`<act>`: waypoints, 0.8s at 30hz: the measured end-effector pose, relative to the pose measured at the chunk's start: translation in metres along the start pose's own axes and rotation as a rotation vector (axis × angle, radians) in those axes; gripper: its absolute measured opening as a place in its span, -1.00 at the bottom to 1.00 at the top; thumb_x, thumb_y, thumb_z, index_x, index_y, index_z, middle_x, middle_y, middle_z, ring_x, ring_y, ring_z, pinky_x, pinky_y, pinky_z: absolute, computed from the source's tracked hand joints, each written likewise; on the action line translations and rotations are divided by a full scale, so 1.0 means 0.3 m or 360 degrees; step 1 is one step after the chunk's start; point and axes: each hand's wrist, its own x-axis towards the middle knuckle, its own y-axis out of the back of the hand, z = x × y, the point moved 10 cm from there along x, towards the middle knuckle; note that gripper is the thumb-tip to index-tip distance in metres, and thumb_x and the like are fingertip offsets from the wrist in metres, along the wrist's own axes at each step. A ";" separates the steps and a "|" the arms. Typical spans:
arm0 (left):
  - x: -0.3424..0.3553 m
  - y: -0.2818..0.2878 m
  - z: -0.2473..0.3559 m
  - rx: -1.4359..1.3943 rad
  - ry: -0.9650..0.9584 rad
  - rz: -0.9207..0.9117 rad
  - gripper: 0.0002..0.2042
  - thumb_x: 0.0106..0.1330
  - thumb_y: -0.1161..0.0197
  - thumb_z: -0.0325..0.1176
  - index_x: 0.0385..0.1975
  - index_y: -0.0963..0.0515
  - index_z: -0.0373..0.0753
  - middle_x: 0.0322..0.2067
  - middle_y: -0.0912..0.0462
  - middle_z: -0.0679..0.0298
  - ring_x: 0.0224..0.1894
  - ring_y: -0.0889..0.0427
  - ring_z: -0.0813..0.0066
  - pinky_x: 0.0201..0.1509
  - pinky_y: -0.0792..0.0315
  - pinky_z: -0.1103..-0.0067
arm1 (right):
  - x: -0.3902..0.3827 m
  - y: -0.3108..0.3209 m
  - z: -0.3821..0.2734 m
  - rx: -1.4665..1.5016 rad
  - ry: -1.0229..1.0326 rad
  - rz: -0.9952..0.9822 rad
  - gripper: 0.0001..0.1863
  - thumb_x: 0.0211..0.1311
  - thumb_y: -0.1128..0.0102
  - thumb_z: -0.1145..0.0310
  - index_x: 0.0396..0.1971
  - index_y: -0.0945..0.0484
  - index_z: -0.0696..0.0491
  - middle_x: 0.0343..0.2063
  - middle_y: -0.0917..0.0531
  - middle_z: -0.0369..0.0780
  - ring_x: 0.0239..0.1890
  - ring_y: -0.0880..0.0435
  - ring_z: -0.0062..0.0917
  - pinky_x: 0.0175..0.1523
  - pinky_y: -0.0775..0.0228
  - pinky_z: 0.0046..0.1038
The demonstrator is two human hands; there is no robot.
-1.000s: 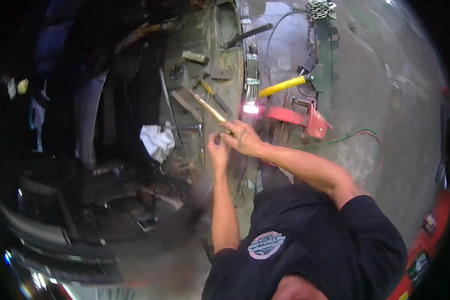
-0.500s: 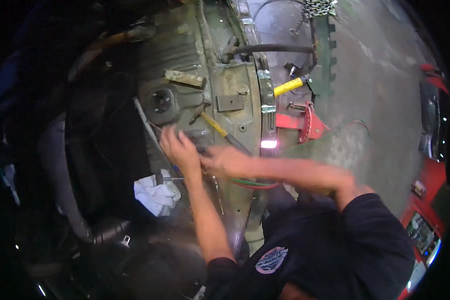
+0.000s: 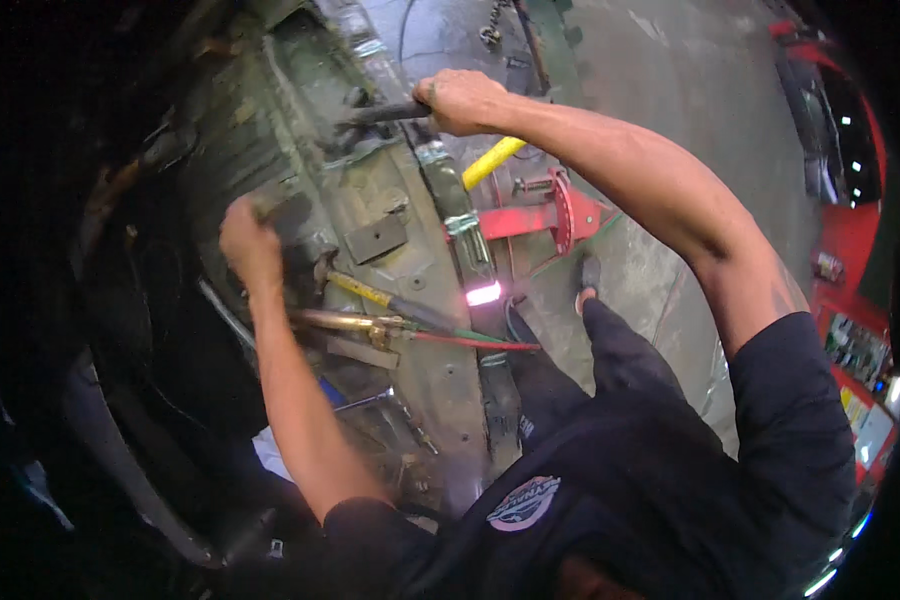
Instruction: The person uses a welding torch to heat a section of a vehicle frame and then strikes it with a hammer while holding a metal block against it.
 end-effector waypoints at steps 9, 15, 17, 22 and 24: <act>-0.335 0.293 0.240 -0.1815 0.0885 0.0316 -0.58 0.48 -0.32 -0.37 0.24 -0.42 -0.39 0.06 -0.61 0.14 0.06 -0.63 0.34 0.19 -0.53 0.38 | -0.703 -0.091 0.117 0.1888 0.0041 0.0206 -0.47 0.12 -0.25 0.19 0.02 -0.57 0.25 -0.27 -0.69 0.01 -0.16 -0.72 -0.31 -0.02 -0.49 -0.25; -0.285 0.047 0.895 -0.1130 0.0372 -0.0317 -0.58 0.32 -0.46 -0.45 0.13 -0.50 -0.38 -0.07 -0.70 0.23 -0.03 -0.67 0.42 0.13 -0.51 0.50 | -1.205 -0.342 0.377 0.1947 -0.0445 0.0111 -0.56 0.20 -0.32 0.26 0.01 -0.54 0.20 -0.33 -0.69 0.00 -0.26 -0.71 -0.31 -0.10 -0.47 -0.19; -0.235 -0.066 1.072 -0.1037 0.0265 -0.0538 -0.61 0.25 -0.49 -0.46 0.04 -0.55 -0.37 -0.13 -0.74 0.18 -0.08 -0.72 0.42 0.07 -0.54 0.50 | -1.354 -0.482 0.451 0.2022 -0.0645 0.0056 -0.58 0.23 -0.33 0.28 0.01 -0.54 0.20 -0.33 -0.71 -0.02 -0.26 -0.71 -0.31 -0.09 -0.48 -0.19; -0.128 -0.188 1.274 -0.0502 -0.0070 -0.0595 -0.62 0.22 -0.49 -0.44 0.00 -0.59 -0.39 -0.17 -0.79 0.09 -0.12 -0.76 0.40 0.01 -0.56 0.50 | -1.621 -0.675 0.552 0.2554 -0.1288 -0.0122 -0.76 0.36 -0.20 0.35 -0.07 -0.50 0.14 -0.57 -0.47 -0.31 -0.72 -0.45 -0.61 -0.60 -0.33 -0.40; -0.092 -0.204 1.320 -0.0444 -0.0136 -0.0557 -0.63 0.21 -0.49 -0.43 -0.01 -0.60 -0.39 -0.18 -0.80 0.08 -0.12 -0.77 0.40 0.00 -0.57 0.49 | -1.661 -0.759 0.552 0.2639 -0.1296 -0.0043 -0.77 0.38 -0.17 0.34 -0.07 -0.49 0.12 -0.57 -0.45 -0.34 -0.76 -0.39 -0.70 -0.70 -0.25 -0.50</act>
